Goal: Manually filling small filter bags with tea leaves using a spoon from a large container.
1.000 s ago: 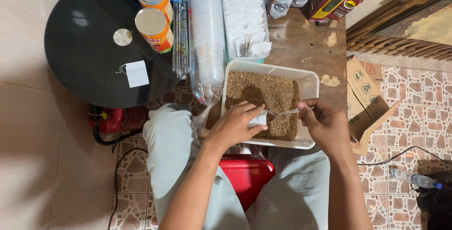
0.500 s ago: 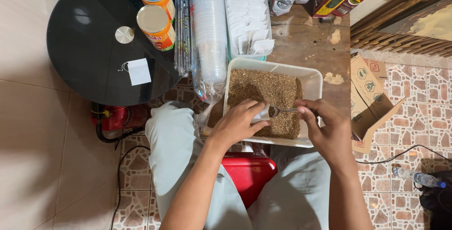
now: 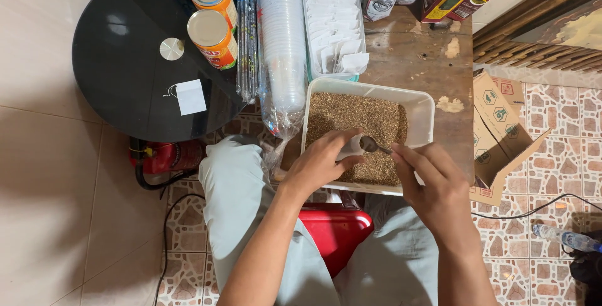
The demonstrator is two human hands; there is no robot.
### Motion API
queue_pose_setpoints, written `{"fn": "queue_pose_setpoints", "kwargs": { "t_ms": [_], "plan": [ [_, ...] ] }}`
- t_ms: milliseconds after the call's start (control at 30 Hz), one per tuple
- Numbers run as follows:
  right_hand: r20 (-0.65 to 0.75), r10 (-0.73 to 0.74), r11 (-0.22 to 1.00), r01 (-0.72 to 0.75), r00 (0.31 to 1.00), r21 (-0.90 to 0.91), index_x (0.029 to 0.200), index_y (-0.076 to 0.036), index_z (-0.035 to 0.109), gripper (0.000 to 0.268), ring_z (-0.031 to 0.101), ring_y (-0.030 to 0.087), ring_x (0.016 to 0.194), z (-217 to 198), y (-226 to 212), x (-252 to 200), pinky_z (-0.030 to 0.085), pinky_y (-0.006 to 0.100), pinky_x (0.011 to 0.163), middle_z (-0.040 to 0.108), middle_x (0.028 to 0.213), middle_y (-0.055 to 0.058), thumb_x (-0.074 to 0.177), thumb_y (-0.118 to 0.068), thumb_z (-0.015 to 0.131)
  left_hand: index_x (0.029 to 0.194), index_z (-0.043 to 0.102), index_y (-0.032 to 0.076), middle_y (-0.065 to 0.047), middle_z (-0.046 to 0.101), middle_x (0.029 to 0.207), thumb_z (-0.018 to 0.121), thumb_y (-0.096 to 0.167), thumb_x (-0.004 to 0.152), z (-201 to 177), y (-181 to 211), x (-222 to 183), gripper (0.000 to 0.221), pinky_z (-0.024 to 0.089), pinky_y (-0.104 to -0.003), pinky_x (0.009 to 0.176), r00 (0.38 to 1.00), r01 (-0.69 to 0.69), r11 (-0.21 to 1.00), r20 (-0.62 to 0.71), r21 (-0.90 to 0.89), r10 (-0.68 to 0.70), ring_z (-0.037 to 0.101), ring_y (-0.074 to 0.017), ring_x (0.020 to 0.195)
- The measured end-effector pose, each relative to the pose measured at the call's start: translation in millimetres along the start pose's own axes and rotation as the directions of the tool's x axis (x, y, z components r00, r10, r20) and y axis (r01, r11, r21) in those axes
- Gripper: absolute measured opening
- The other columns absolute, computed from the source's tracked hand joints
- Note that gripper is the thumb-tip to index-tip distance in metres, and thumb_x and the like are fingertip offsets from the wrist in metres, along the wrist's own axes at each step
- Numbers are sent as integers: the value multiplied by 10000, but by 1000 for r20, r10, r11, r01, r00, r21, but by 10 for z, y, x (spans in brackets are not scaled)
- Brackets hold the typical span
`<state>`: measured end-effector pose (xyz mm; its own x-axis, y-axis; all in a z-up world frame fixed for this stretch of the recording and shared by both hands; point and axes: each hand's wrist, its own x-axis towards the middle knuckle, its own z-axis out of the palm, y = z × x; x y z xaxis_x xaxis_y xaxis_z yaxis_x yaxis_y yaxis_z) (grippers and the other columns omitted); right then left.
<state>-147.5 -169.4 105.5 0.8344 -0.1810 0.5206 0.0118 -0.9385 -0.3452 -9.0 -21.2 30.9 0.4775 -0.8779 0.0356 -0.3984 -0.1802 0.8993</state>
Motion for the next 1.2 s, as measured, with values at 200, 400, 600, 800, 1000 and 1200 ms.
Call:
{"fn": "queue_pose_setpoints", "kwargs": {
  "t_ms": [200, 400, 600, 800, 1000, 1200],
  "plan": [
    [24, 123, 983, -118, 992, -143, 1190, 17, 775, 143, 457, 104, 596, -118, 414, -343, 328, 242, 466, 603, 811, 40, 1052, -2, 739, 1370, 545, 103, -108, 658, 1246, 684, 250, 946, 149, -256, -8, 470, 600, -370, 833, 993, -59, 998, -100, -37, 55, 707, -215, 1039],
    [48, 447, 895, -446, 893, -26, 1087, 57, 763, 95, 700, 376, 713, 360, 470, -532, 531, 448, 695, 701, 764, 209, 1008, 49, 710, 1458, 524, 149, -195, 682, 1115, 731, 233, 938, -134, -112, -76, 566, 604, -403, 866, 970, 8, 1000, -243, -29, -15, 695, -300, 1000],
    [237, 643, 753, -657, 728, -28, 1091, -73, 778, 134, 745, 332, 790, 656, 574, -788, 548, 451, 753, 748, 753, 127, 1022, -152, 695, 1464, 519, 122, -199, 687, 1084, 728, 267, 943, -45, -278, -64, 580, 586, -426, 833, 945, -63, 995, -325, -76, 35, 689, -314, 963],
    [340, 696, 665, -746, 633, 28, 1028, -71, 790, 158, 723, 285, 677, 784, 552, -788, 540, 406, 719, 740, 691, 101, 1019, -188, 684, 1449, 522, 75, -242, 679, 1105, 712, 251, 951, -130, -219, -71, 562, 580, -454, 863, 956, -52, 997, -291, -51, 35, 686, -360, 991],
    [274, 782, 547, -827, 560, 128, 1051, -69, 785, 200, 632, 206, 590, 599, 496, -740, 488, 345, 640, 680, 629, 86, 1058, -198, 632, 1454, 516, 68, -249, 675, 1115, 698, 237, 957, -149, -193, -89, 555, 581, -457, 880, 969, -21, 1000, -246, 1, 20, 687, -359, 1003],
    [146, 810, 484, -787, 569, 382, 1031, 12, 737, 195, 559, 167, 593, 413, 481, -763, 441, 290, 597, 605, 635, 93, 1097, -85, 581, 1465, 510, 92, -228, 675, 1130, 691, 240, 959, -133, -187, -79, 557, 606, -385, 756, 985, 31, 995, -173, 94, -15, 704, -329, 986]
  ]
}}
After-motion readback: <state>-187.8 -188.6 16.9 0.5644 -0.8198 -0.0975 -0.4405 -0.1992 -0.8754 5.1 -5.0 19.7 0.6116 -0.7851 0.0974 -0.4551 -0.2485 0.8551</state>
